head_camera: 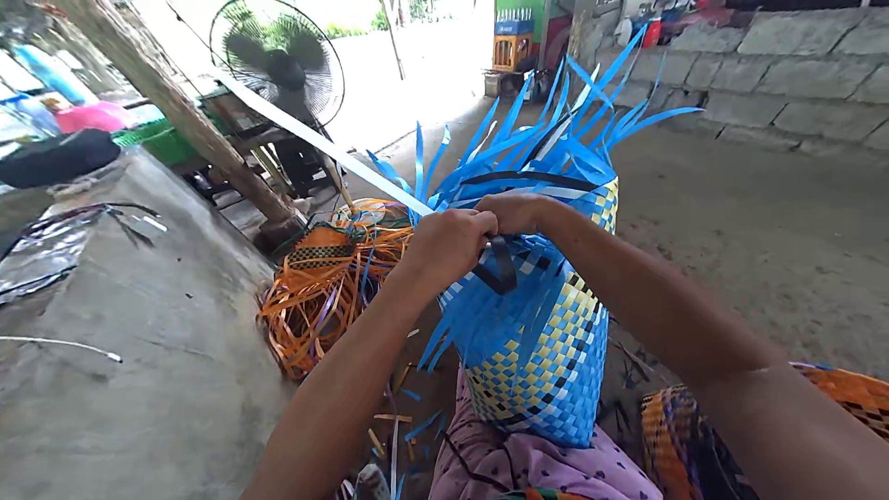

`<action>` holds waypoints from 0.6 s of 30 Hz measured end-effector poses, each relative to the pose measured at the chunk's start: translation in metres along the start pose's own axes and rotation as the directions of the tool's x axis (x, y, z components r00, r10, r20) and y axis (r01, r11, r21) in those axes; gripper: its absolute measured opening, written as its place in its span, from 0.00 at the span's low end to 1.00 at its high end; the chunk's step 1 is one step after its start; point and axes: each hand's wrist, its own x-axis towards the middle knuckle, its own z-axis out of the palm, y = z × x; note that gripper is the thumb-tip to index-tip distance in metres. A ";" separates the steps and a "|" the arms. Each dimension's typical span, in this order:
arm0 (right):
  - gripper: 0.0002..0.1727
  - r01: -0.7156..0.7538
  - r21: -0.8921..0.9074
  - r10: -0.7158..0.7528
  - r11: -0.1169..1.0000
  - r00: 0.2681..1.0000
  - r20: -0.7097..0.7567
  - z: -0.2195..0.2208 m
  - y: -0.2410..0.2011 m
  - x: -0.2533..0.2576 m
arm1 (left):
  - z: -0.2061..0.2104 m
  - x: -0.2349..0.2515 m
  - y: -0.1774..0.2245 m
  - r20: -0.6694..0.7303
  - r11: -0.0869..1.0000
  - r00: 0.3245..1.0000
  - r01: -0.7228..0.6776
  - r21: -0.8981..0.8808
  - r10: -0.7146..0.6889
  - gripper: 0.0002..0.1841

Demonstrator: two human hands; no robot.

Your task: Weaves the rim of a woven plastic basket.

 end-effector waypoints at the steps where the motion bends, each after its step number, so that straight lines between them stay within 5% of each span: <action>1: 0.07 -0.004 0.034 0.004 0.999 1.000 0.010 0.000 0.005 0.002 | 0.004 0.000 -0.001 0.033 1.000 0.999 -0.004 0.003 0.004 0.05; 9: 0.08 0.039 0.199 -0.042 0.979 0.999 0.012 0.005 0.020 0.008 | 0.010 -0.004 0.001 -0.039 1.000 0.999 -0.006 -0.002 0.006 0.02; 13: 0.05 0.028 0.120 -0.033 0.992 0.999 0.041 0.004 0.023 0.006 | 0.020 -0.021 -0.004 -0.013 0.997 0.998 0.067 -0.024 -0.067 0.03; 18: 0.10 -0.033 0.045 0.032 0.998 0.999 0.038 0.005 0.020 -0.002 | 0.029 -0.048 0.009 0.141 0.914 0.904 0.404 0.030 -0.404 0.25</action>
